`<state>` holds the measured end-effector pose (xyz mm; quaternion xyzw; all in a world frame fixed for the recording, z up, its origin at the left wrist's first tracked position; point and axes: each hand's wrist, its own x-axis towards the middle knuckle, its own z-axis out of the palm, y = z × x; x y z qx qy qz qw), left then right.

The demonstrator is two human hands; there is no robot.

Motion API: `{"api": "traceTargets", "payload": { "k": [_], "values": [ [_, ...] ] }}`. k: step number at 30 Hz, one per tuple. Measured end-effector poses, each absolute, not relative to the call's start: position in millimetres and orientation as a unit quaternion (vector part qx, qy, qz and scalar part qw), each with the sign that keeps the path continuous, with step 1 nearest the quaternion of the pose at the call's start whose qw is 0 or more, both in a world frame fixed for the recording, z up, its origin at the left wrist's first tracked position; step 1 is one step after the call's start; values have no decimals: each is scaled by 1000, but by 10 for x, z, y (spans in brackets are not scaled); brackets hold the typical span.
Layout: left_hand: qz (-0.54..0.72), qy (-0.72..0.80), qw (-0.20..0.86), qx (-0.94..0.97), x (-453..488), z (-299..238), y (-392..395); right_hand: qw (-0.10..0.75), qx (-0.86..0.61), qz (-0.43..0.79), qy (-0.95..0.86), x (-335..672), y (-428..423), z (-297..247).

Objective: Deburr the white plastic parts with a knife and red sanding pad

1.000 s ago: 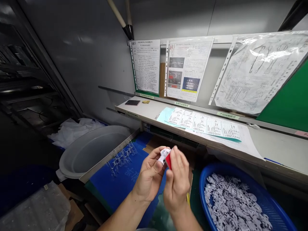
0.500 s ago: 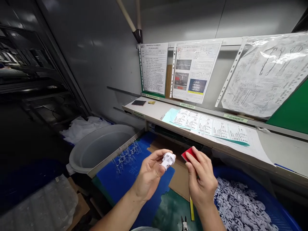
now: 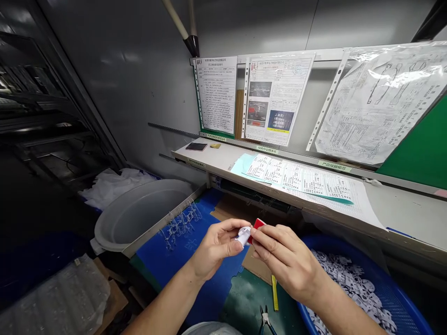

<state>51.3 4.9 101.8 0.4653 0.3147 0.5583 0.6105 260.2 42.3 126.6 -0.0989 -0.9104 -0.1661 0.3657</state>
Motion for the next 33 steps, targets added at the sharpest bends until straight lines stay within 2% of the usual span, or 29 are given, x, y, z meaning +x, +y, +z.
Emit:
{"api": "traceTargets", "payload": {
  "k": [2,4,6,8,15,20,23,27,33],
  "values": [
    [523,306,638,475,539,996,39,380,-117,-167,-902,2636,563,1301],
    [511,292,655,474,566,975,32,446,-176,-151,-865,2683,707,1338],
    [541,281,646,460,574,952,38,532,-252,-96,-803,2718,794,1343],
    [582,278,623,442,553,922,56,581,-291,-25,-760,2712,796,1279],
    [611,280,614,413,508,806,94,579,-349,123,-727,2423,471,747],
    [607,253,635,404,660,863,90,566,-275,55,-775,2090,318,696],
    [639,238,643,350,709,918,84,591,-267,10,-762,1908,284,649],
    [656,246,665,260,758,890,48,609,-322,15,-725,1794,315,618],
    [673,243,662,225,796,861,60,596,-291,30,-748,1766,361,646]
  ]
}}
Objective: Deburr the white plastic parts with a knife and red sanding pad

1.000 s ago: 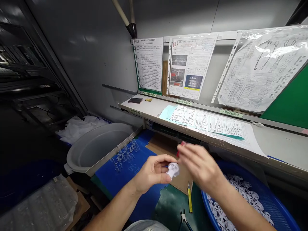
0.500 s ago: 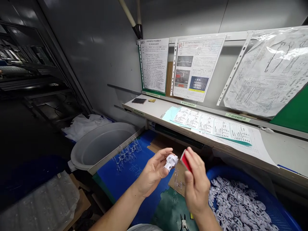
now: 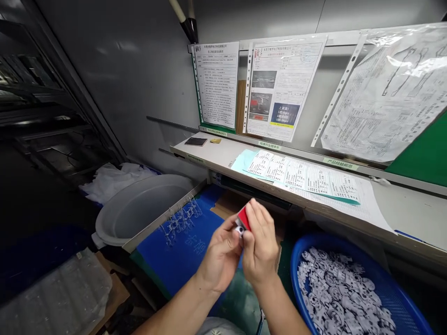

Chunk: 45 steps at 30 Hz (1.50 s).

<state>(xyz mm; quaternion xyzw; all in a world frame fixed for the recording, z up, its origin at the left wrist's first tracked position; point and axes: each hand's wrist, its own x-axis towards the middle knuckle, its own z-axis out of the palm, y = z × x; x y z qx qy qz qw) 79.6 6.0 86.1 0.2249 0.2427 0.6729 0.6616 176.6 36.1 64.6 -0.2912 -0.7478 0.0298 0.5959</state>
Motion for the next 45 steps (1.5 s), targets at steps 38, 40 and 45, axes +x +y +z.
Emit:
{"api": "traceTargets", "payload": {
  "k": [38,40,45],
  "values": [
    [689,243,641,234,863,886,287,634,-347,37,-690,1755,407,505],
    [687,244,643,237,866,861,289,637,-335,34,-693,1789,431,514],
    [696,257,598,303,752,908,371,611,-322,54,-721,1860,453,550]
  ]
}}
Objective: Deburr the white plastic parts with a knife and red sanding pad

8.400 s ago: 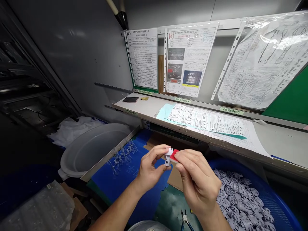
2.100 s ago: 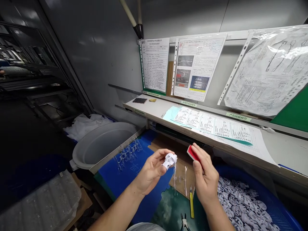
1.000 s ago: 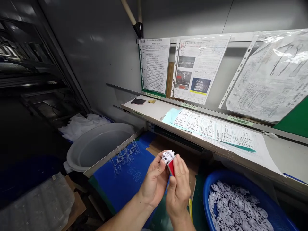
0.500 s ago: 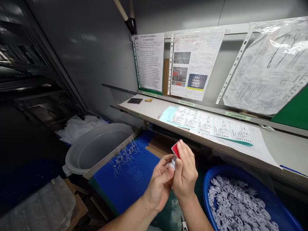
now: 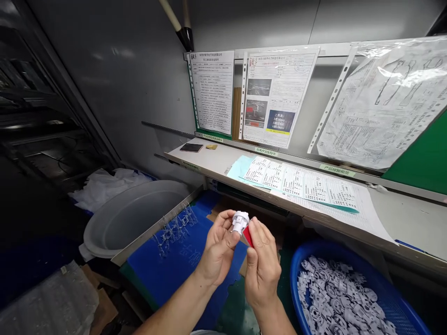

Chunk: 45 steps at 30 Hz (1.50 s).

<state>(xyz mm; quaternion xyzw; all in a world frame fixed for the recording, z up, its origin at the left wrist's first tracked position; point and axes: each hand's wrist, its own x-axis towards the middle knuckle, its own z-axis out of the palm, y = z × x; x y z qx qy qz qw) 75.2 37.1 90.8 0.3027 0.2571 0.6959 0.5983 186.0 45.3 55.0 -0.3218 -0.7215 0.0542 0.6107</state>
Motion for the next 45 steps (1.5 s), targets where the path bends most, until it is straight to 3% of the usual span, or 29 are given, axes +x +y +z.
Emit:
{"api": "traceTargets", "payload": {
  "k": [10,17,24,29,35,37,40,42,45],
  "values": [
    [670,269,631,285,802,905,256,620,-282,58,-730,1768,596,886],
    [730,264,592,219,646,915,335,568,-323,93,-751,1755,350,365],
    [716,211,618,247,757,826,366,648,-331,145,-671,1832,396,614],
    [703,244,597,298,740,829,376,608,-378,236,-657,1814,398,449],
    [683,327,475,448,656,774,394,654,-374,418,-508,2018,433,420],
    [677,360,430,476,632,775,389,693,-352,388,-495,2088,380,596],
    [669,387,400,493,613,791,350,713,-345,212,-572,2164,291,806],
    [668,383,400,497,610,814,310,653,-320,87,-681,2193,284,815],
    [683,375,381,497,610,853,246,550,-332,4,-767,2210,357,693]
  ]
}}
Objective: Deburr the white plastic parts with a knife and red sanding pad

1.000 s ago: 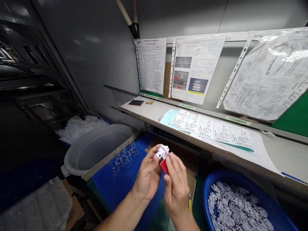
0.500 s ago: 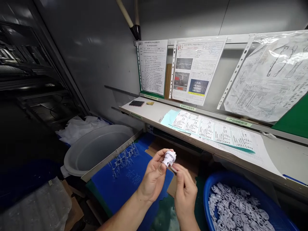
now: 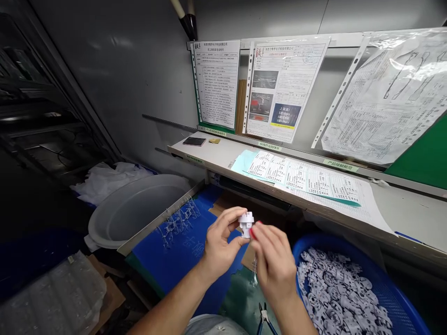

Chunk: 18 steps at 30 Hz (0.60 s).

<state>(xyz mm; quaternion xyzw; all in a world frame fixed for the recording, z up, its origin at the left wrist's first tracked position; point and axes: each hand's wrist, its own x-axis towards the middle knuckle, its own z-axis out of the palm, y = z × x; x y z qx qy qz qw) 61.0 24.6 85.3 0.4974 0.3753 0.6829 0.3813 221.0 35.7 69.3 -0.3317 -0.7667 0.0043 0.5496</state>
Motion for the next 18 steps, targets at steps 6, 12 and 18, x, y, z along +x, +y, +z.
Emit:
{"api": "traceTargets", "payload": {
  "k": [6,12,18],
  "values": [
    [703,379,309,516,618,747,170,608,-376,-17,-699,2024,247,676],
    [683,359,208,601,487,588,174,538,-432,143,-709,1971,37,555],
    [677,357,234,599,419,571,129,509,-552,405,-522,2089,76,435]
  ]
}}
